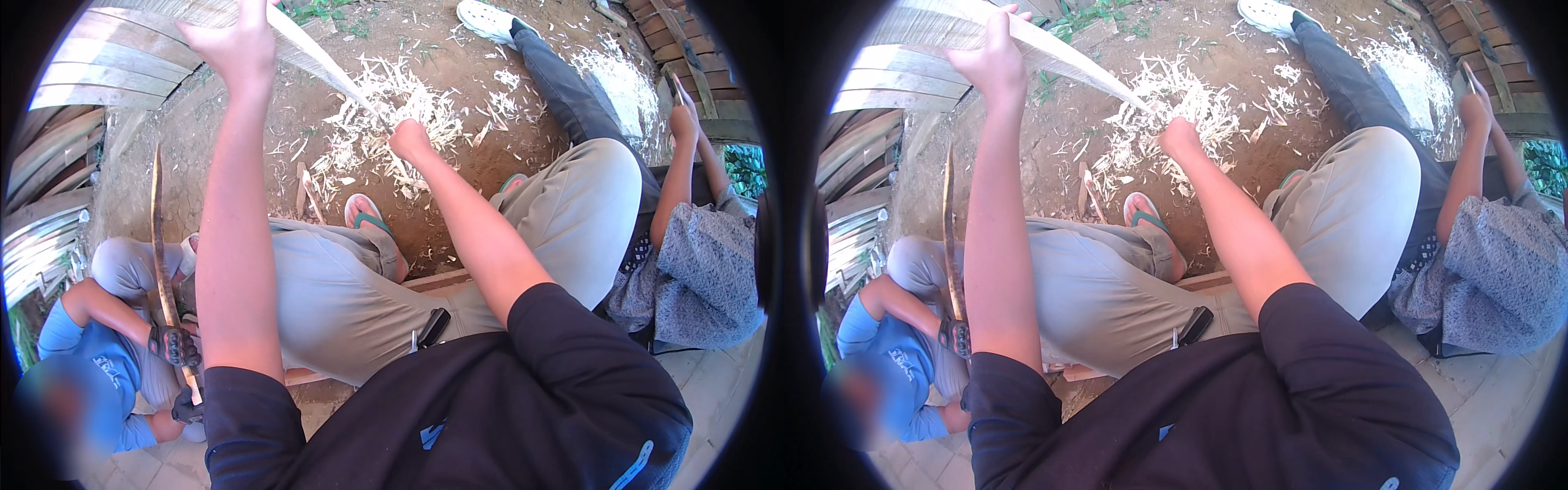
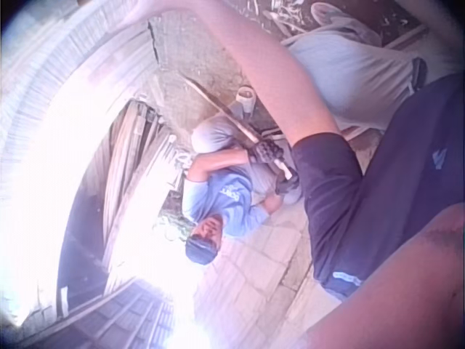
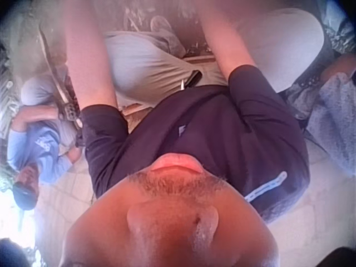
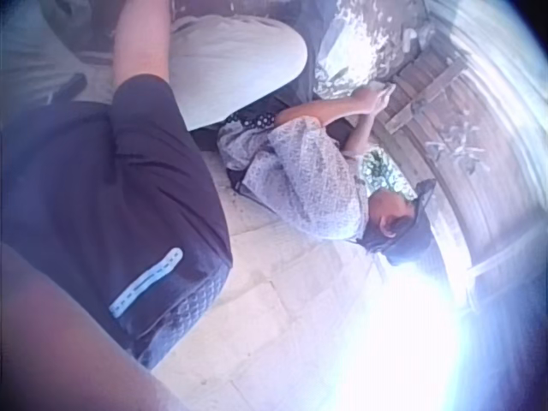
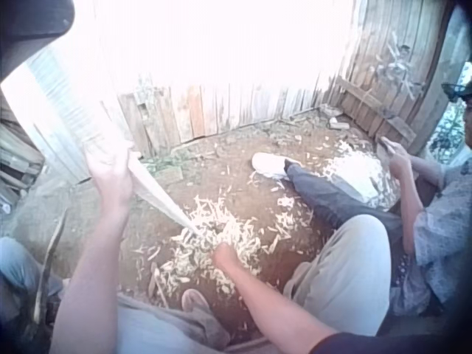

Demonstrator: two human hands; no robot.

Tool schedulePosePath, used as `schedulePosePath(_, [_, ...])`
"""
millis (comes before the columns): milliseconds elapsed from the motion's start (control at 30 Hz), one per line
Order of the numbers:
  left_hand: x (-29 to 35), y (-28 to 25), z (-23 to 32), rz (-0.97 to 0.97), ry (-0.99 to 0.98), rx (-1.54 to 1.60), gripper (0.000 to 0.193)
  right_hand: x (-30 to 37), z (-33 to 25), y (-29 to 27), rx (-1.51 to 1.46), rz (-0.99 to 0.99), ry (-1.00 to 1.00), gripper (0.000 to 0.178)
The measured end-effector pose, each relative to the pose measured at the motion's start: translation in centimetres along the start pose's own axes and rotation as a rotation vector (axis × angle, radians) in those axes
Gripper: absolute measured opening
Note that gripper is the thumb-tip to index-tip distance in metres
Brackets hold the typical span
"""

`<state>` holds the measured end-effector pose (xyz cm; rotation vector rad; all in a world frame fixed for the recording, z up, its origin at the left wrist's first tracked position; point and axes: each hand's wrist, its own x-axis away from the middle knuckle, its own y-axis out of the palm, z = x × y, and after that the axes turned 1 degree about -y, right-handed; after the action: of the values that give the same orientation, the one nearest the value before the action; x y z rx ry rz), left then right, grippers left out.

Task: The person sits on the ground and uses a knife to shave thin strips from a long piece of wood held in their left hand. They repeatedly pull the knife along the wood's length to create shavings, which accumulate on the ground.

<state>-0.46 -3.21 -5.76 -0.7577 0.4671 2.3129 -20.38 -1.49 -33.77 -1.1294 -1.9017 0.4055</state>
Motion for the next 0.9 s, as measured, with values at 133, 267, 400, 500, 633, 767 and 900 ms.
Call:
schedulePosePath(133, [-0.1,-0.1,0.7,0.005,-0.1,0.044,0.04,1.3,-0.3,0.5,-0.112,0.006,0.011,0.023])
schedulePosePath(267, [0.0,0.1,1.0,-0.006,-0.117,0.103,0.039,2.1,-0.6,0.0,-0.129,-0.004,0.027,0.024])
schedulePosePath(400, [0.6,1.2,2.0,0.07,-0.007,0.082,0.042,2.4,-0.1,-0.5,0.038,0.079,-0.086,0.024])
schedulePosePath(500, [-1.0,-0.2,-0.8,0.079,0.093,-0.02,0.044,2.4,-0.3,-0.3,0.034,0.073,-0.058,0.027])
schedulePosePath(633, [-0.7,0.1,-0.3,0.073,0.028,0.044,0.054,2.6,-0.7,0.3,-0.14,0.084,-0.01,0.026])
schedulePosePath(767, [-0.9,-0.3,-0.3,0.049,-0.061,0.034,0.055,2.3,-0.8,0.8,-0.17,0.046,0.07,0.025])
schedulePosePath(900, [-1.1,-0.5,-0.7,0.035,-0.085,0.043,0.052,2.5,-0.5,0.3,-0.126,0.061,0.014,0.023])
